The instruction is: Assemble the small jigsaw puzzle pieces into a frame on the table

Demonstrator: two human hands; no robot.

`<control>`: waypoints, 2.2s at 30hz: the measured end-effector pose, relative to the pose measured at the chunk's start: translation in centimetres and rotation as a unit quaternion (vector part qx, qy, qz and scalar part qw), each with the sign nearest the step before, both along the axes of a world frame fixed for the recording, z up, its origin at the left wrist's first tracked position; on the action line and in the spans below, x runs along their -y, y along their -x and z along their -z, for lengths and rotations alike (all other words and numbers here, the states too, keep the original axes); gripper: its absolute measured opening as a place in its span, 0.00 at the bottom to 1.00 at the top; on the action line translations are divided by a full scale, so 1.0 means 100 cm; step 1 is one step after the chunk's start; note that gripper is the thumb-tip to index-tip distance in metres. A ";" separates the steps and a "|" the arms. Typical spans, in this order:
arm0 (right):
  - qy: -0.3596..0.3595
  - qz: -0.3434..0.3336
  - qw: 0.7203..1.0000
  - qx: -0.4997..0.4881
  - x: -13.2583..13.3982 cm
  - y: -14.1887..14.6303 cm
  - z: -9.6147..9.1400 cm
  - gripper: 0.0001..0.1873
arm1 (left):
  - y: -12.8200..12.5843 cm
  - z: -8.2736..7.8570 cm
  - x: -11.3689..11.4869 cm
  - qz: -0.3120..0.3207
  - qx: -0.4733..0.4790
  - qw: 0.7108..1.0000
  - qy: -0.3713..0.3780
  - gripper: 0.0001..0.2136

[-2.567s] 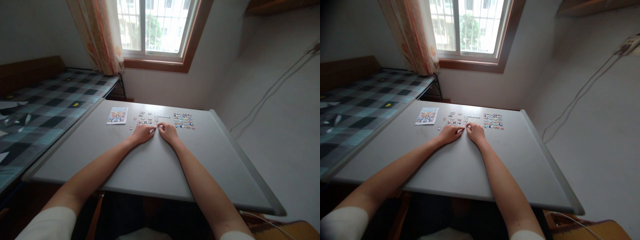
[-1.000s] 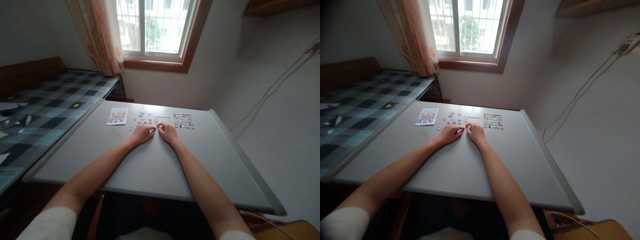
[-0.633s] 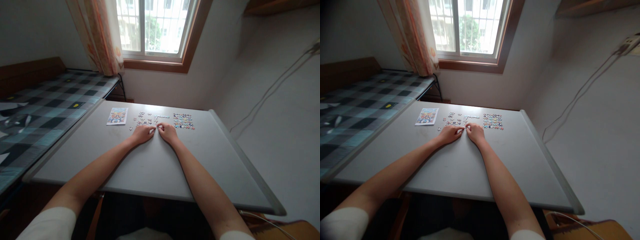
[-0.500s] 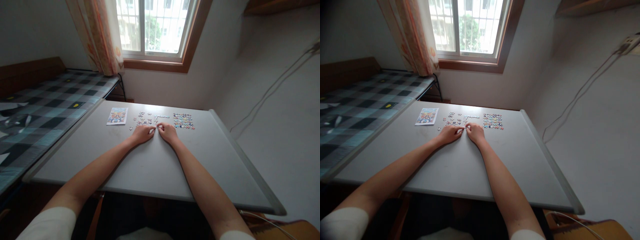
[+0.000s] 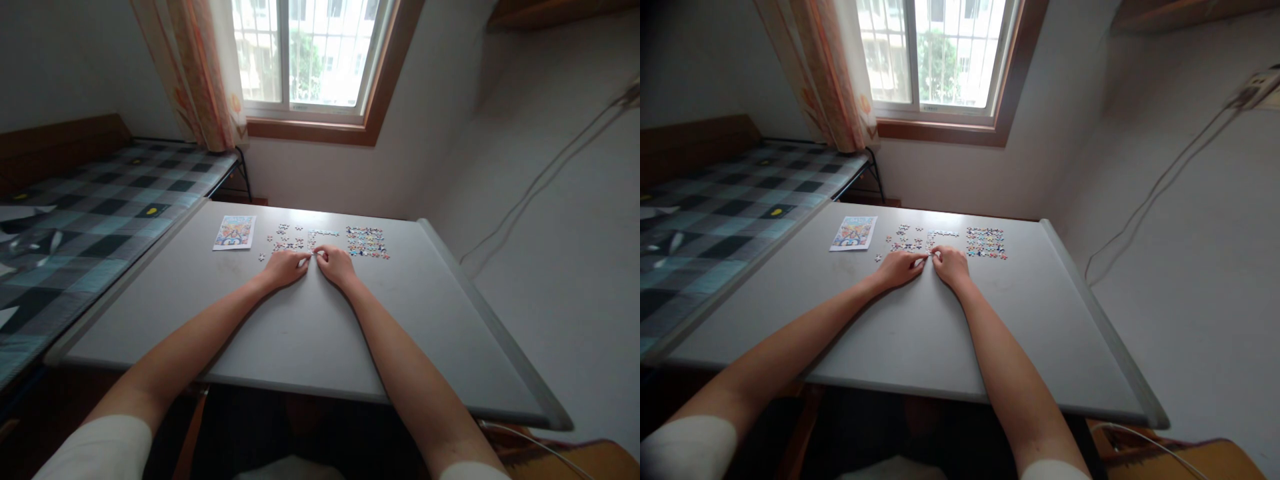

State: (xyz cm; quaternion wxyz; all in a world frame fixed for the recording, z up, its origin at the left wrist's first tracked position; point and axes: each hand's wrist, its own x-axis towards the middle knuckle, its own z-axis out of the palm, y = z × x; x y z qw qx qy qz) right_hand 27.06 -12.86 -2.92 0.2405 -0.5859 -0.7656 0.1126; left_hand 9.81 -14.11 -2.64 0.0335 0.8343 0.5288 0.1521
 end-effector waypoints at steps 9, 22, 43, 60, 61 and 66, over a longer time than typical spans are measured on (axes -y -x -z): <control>-0.001 0.000 1.000 0.004 0.001 0.000 -0.001 0.13 | -0.001 -0.001 0.000 -0.007 0.008 1.000 0.008 0.18; -0.003 -0.003 1.000 0.007 0.000 0.000 0.001 0.13 | 0.000 -0.001 0.000 -0.002 0.009 1.000 0.008 0.16; -0.003 -0.004 1.000 -0.002 0.001 0.000 -0.001 0.14 | 0.000 0.000 0.000 -0.002 0.013 1.000 0.010 0.16; -0.006 -0.003 1.000 0.001 0.000 -0.001 0.001 0.13 | 0.001 0.003 -0.002 0.002 0.011 1.000 -0.006 0.16; -0.006 -0.003 1.000 0.001 0.000 -0.001 0.001 0.13 | 0.001 0.003 -0.003 0.003 0.010 1.000 -0.008 0.16; -0.007 -0.002 1.000 0.000 -0.001 -0.001 0.001 0.13 | 0.001 0.003 -0.002 0.004 0.010 1.000 -0.008 0.16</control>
